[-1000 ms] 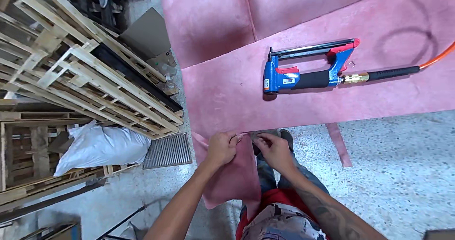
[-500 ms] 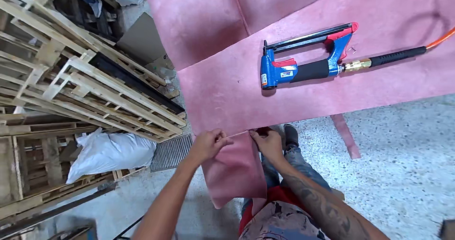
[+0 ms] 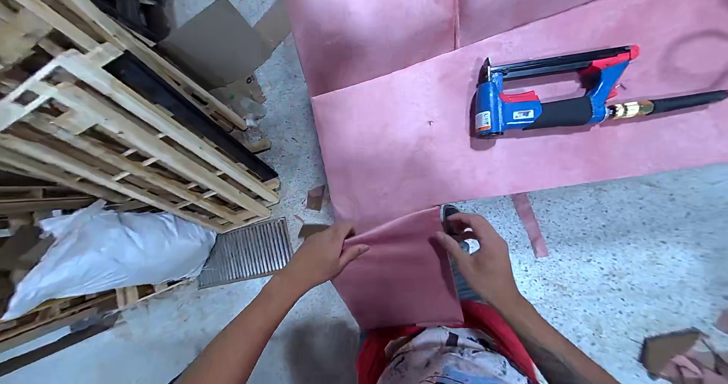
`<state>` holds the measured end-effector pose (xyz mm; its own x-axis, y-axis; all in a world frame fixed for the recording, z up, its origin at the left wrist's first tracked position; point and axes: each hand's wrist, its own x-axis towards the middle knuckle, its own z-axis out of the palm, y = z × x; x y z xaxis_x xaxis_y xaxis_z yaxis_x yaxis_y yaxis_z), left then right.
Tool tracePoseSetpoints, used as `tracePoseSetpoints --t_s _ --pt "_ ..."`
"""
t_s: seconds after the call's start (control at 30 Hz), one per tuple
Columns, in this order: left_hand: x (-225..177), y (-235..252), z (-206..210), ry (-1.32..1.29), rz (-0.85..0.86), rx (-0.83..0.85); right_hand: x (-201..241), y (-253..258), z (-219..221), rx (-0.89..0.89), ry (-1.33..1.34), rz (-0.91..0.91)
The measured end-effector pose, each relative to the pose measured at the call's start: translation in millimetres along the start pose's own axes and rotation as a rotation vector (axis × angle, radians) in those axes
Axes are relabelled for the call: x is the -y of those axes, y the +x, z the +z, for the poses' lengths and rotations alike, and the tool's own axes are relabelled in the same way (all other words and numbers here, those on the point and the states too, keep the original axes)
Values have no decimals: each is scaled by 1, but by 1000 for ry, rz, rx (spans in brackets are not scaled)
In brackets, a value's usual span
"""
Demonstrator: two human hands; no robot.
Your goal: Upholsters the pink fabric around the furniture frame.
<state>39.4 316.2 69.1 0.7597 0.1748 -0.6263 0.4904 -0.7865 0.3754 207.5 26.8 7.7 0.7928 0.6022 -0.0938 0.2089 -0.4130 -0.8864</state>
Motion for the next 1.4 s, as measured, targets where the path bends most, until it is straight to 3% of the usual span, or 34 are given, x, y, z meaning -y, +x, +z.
tracePoseSetpoints --t_s 0.13,0.27,0.37,0.57,0.7,0.87,1.0,1.07,1.2,1.23,1.3,1.33,1.4 --pt "35 -2 -4 -82 102 0 40 34 31 189 -388 -349" --pt "66 8 3 -264 210 -95 46 70 61 369 -491 -478" --pt "87 18 29 -312 226 -162 49 66 69 328 -439 -403" --pt "91 29 32 -283 205 -113 47 35 74 -86 -458 -216" --pt "90 25 26 -258 163 -116 35 -24 56 -280 -488 -3" --pt "72 26 24 -159 15 -124 16 -128 91 -112 -646 -14" --pt "78 21 39 -232 67 -219 19 -142 139 -59 -796 -59" --pt "83 15 37 -263 107 -191 34 -144 141 -136 -579 13" --pt "67 1 10 -272 92 -81 53 -188 148 -647 -152 439" --pt "64 -3 3 -230 93 -62 56 -204 163 -704 4 600" --pt "63 -8 -5 -155 138 -18 54 -229 208 -699 567 891" --pt "62 -8 -8 -135 185 -4 46 -235 234 -672 876 892" --pt "61 -8 -10 -155 263 47 26 -237 280 -639 1272 708"
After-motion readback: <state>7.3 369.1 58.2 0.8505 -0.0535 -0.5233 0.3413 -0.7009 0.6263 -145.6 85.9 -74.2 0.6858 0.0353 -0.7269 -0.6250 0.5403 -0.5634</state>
